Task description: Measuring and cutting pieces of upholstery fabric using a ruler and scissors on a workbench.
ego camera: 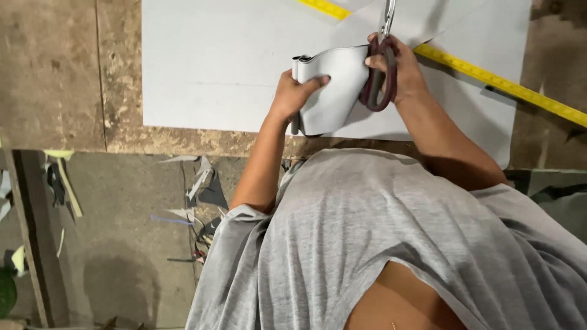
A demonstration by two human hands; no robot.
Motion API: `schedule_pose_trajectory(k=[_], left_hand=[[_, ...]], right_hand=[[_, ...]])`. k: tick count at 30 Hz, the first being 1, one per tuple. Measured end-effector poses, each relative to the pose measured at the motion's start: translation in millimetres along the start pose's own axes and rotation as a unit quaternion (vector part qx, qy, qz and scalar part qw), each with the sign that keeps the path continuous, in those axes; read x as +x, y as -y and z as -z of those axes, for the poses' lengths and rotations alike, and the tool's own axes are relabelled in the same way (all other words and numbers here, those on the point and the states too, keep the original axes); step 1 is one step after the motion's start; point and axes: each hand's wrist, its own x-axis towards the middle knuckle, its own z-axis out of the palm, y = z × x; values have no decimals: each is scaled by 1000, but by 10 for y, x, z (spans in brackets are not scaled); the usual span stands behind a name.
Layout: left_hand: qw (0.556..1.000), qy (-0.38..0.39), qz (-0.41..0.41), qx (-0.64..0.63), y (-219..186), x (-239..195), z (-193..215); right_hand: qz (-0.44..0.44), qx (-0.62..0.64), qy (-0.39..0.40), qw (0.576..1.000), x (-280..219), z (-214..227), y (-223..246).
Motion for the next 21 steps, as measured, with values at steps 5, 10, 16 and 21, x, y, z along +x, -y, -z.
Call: schedule_pose_trajectory(k=[5,10,16,21], left_hand=[[998,2,-66,-15,-227,-171,-307],[983,-105,-148,21,-56,-72,-463],[961,-182,-207,8,-296,-259,-495],[901,-277,-335,11,-185,-72,-329]], right_hand=[[25,93,-48,994,-113,27,71],[107,60,-59,991,-311,-80,337],[105,103,-24,989,-554,-228,725],[89,48,56,993,-694,-215,401]])
